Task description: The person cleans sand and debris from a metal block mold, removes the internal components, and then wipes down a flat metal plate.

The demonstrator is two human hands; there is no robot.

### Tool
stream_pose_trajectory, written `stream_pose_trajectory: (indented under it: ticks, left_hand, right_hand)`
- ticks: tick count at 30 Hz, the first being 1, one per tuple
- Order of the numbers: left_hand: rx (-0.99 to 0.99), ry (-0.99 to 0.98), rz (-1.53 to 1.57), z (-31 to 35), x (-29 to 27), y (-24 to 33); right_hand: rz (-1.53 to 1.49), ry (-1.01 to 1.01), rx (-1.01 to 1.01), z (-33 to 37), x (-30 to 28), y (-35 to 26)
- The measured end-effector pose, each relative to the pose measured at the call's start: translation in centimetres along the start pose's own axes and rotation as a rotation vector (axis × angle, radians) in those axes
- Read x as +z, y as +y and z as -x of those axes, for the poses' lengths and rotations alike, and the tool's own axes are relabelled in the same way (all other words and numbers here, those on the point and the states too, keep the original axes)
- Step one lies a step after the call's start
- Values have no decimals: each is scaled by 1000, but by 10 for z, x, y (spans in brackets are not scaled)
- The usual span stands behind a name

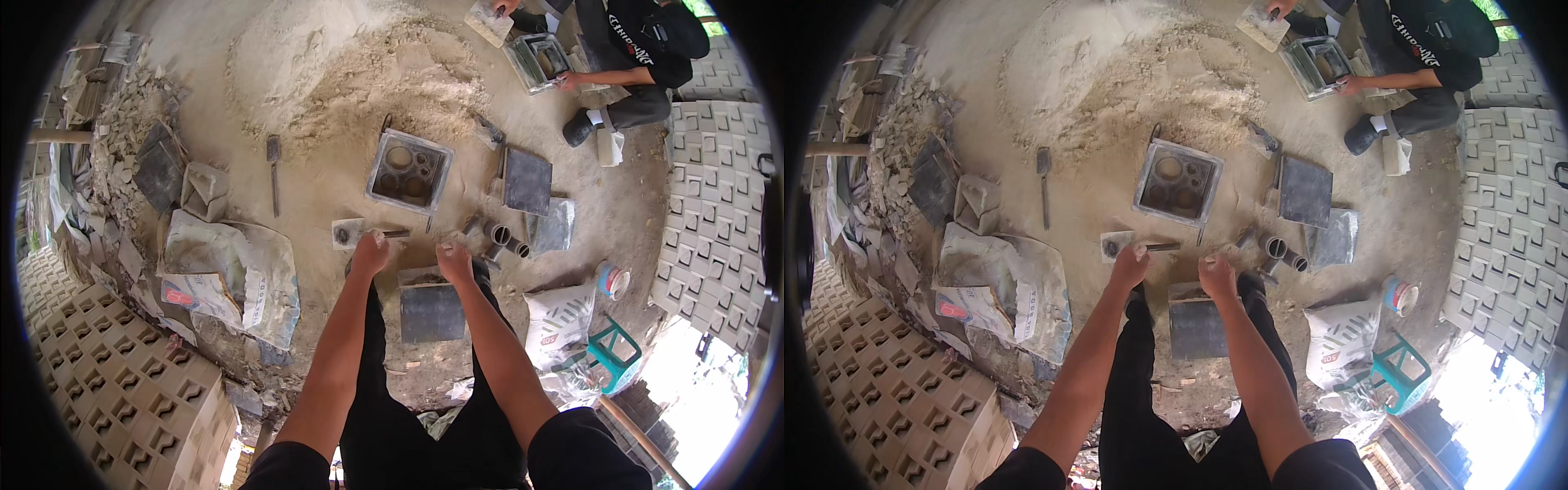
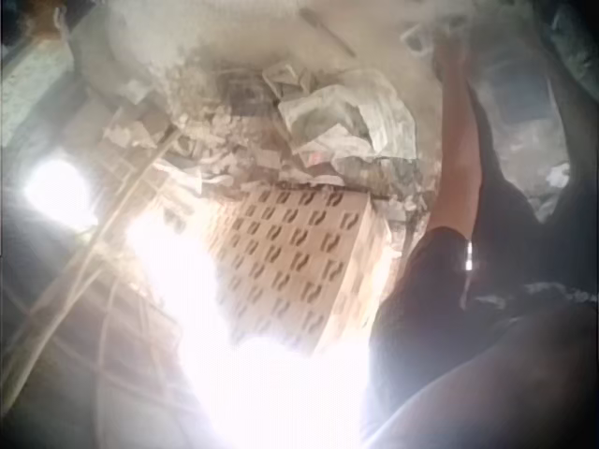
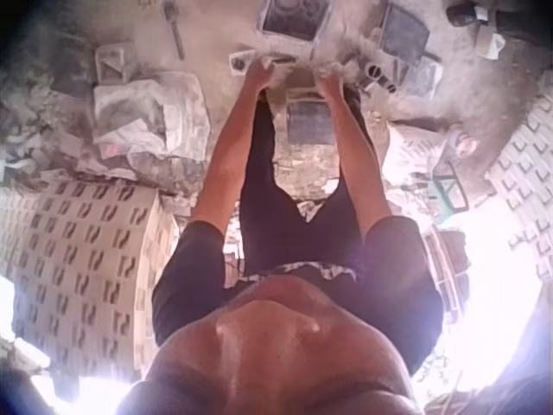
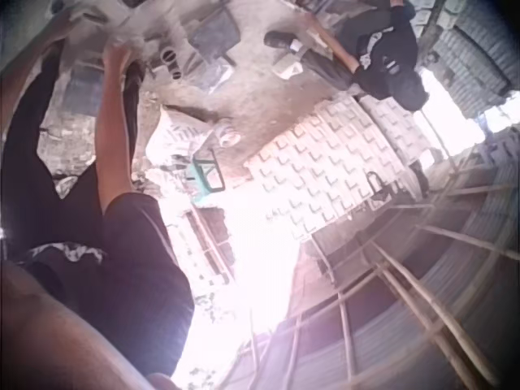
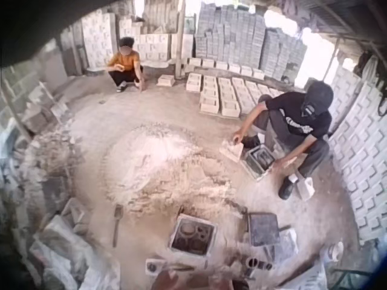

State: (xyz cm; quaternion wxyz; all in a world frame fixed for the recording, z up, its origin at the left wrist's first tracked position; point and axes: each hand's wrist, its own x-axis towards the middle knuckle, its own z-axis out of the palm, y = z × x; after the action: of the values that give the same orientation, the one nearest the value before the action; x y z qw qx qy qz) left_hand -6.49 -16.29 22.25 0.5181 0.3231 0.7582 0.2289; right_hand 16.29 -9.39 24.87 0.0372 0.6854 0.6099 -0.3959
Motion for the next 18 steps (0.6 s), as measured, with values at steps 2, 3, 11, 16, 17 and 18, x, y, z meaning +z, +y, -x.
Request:
stream_pose_trajectory:
  ticks: [2, 3, 11, 16, 17, 18]
  left_hand:
    - [29, 48, 66, -13, 4, -22]
    - [41, 73, 99, -16, 8, -33]
    - [35, 308, -137, -53, 28, -44]
    - [17, 469, -300, -151, 49, 2]
    - [21, 545, -305, -168, 45, -1]
    - [25, 619, -311, -184, 41, -4]
  right_hand:
    - [-5, -46, 14, -2, 3, -11]
    - [-4, -49, 17, -1, 2, -13]
    - [128, 37, 81, -93, 31, 1]
    - [14, 447, 69, -229, 66, 11]
    - [-8, 431, 44, -240, 72, -2]
    - [-30, 415, 21, -250, 76, -12]
